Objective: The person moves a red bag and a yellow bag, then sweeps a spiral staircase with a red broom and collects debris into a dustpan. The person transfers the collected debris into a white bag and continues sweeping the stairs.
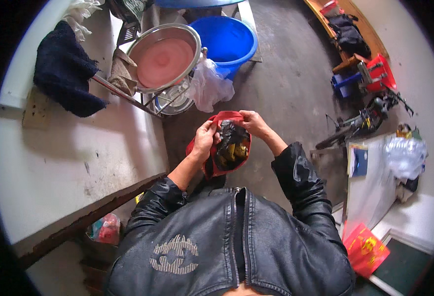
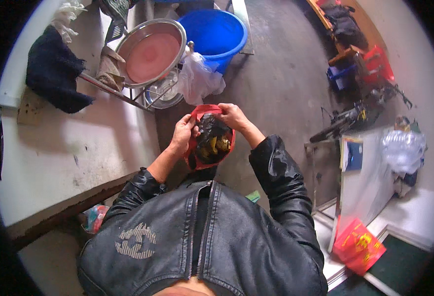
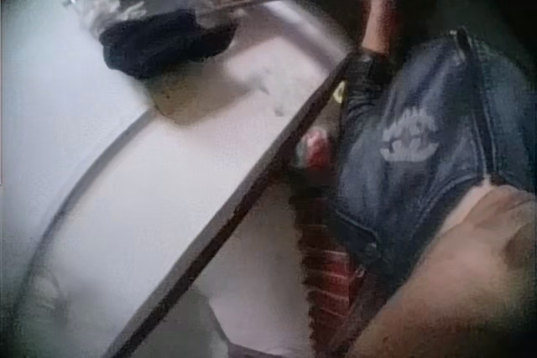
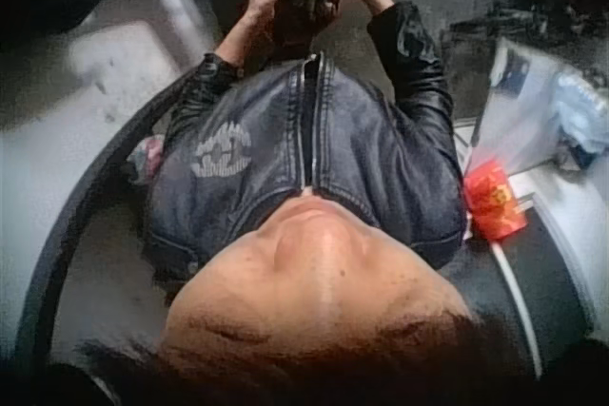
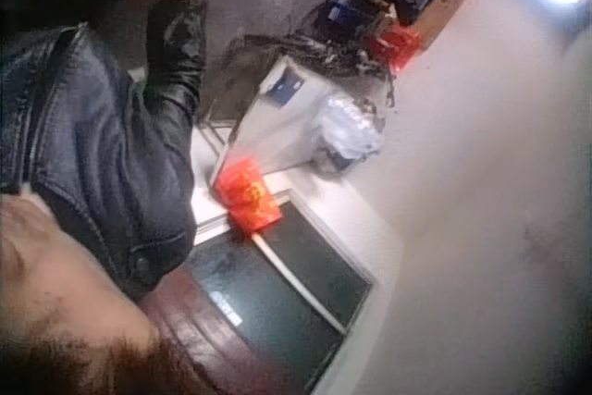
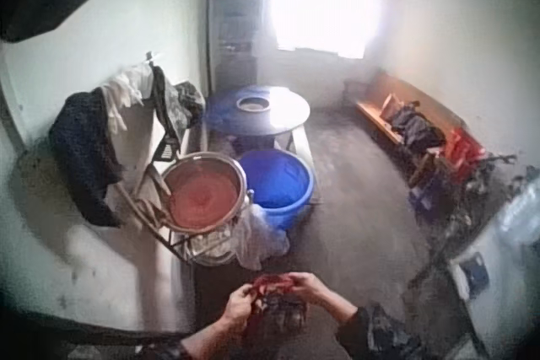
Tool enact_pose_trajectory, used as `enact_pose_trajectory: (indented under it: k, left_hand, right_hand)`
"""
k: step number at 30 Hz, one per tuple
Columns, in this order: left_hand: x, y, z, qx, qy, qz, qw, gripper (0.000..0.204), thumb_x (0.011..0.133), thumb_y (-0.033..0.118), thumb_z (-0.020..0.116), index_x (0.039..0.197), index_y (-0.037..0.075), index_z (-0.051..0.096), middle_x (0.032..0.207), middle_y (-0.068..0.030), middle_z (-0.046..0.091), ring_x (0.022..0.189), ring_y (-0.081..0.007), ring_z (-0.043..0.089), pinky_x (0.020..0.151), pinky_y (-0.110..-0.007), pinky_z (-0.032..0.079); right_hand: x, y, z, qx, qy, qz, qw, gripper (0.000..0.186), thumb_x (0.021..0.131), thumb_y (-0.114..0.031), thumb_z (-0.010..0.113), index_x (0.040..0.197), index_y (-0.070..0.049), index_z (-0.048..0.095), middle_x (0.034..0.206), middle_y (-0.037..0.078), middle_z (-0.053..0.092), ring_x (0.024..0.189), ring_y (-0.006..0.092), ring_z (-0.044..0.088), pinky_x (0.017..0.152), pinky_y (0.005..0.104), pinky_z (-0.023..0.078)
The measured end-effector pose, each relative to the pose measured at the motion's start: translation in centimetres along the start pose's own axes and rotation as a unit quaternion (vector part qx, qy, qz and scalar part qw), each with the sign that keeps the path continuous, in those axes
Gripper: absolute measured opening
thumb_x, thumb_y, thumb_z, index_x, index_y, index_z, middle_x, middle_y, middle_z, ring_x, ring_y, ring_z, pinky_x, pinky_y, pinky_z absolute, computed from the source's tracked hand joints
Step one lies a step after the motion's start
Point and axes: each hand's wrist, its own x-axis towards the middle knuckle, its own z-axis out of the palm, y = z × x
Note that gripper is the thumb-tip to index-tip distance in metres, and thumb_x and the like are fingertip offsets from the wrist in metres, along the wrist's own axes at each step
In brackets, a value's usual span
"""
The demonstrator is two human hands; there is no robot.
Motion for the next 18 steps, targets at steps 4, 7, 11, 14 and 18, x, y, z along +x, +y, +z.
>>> enact_pose_trajectory:
  k: [4, 7, 11, 14, 18]
  left_hand:
    - [4.1, 0.2, -1.8, -0.005, 0.034, -0.011, 0.999, 0.019, 0.094, 0.023, 0.046, 0.084, 0.008, 0.054, 0.057, 0.0029, 0.049, 0.048, -0.0056, 0.045, 0.047, -0.020, 0.039]
    - [6.3, 0.8, -1.7, 0.006, 0.069, -0.030, 0.997, 0.017, 0.094, 0.022, 0.046, 0.090, 0.008, 0.055, 0.058, 0.0021, 0.050, 0.049, -0.0061, 0.047, 0.047, -0.021, 0.040]
    - [8.4, 2.8, -0.2, -0.002, 0.134, -0.022, 0.991, 0.022, 0.093, 0.018, 0.048, 0.111, 0.006, 0.049, 0.058, -0.0008, 0.051, 0.049, -0.0078, 0.047, 0.045, -0.022, 0.041]
    - [9.7, 3.5, -0.4, 0.004, 0.132, -0.007, 0.991, 0.037, 0.091, 0.012, 0.047, 0.127, 0.006, 0.038, 0.059, -0.0037, 0.053, 0.049, -0.0095, 0.048, 0.044, -0.022, 0.041]
    - [10.3, 3.9, -1.2, -0.058, 0.168, -0.025, 0.984, 0.031, 0.090, 0.007, 0.046, 0.120, 0.000, 0.044, 0.071, -0.0078, 0.057, 0.057, -0.0127, 0.055, 0.054, -0.023, 0.047]
  right_hand:
    - [5.5, 0.4, -3.6, 0.134, -0.133, 0.089, 0.978, 0.018, 0.081, -0.010, 0.064, 0.094, 0.000, 0.059, 0.079, 0.001, 0.061, 0.071, 0.0090, 0.056, 0.066, 0.0238, 0.047]
    - [9.7, -1.1, -5.2, 0.145, -0.174, 0.117, 0.967, 0.019, 0.080, -0.013, 0.066, 0.093, -0.001, 0.061, 0.077, 0.001, 0.060, 0.067, 0.0097, 0.054, 0.061, 0.0241, 0.045]
    - [16.4, -2.1, -7.1, 0.075, -0.144, 0.085, 0.983, 0.019, 0.082, -0.020, 0.065, 0.089, -0.002, 0.064, 0.074, 0.000, 0.059, 0.067, 0.0082, 0.052, 0.060, 0.0238, 0.043]
    - [22.9, 0.0, -8.9, 0.120, -0.093, 0.057, 0.987, 0.018, 0.083, -0.019, 0.064, 0.088, -0.002, 0.065, 0.075, -0.001, 0.060, 0.067, 0.0074, 0.051, 0.059, 0.0229, 0.042]
    - [31.4, 1.0, -9.6, 0.164, -0.036, 0.044, 0.985, 0.016, 0.082, -0.017, 0.066, 0.086, -0.002, 0.065, 0.070, -0.001, 0.059, 0.059, 0.0067, 0.049, 0.054, 0.0211, 0.039]
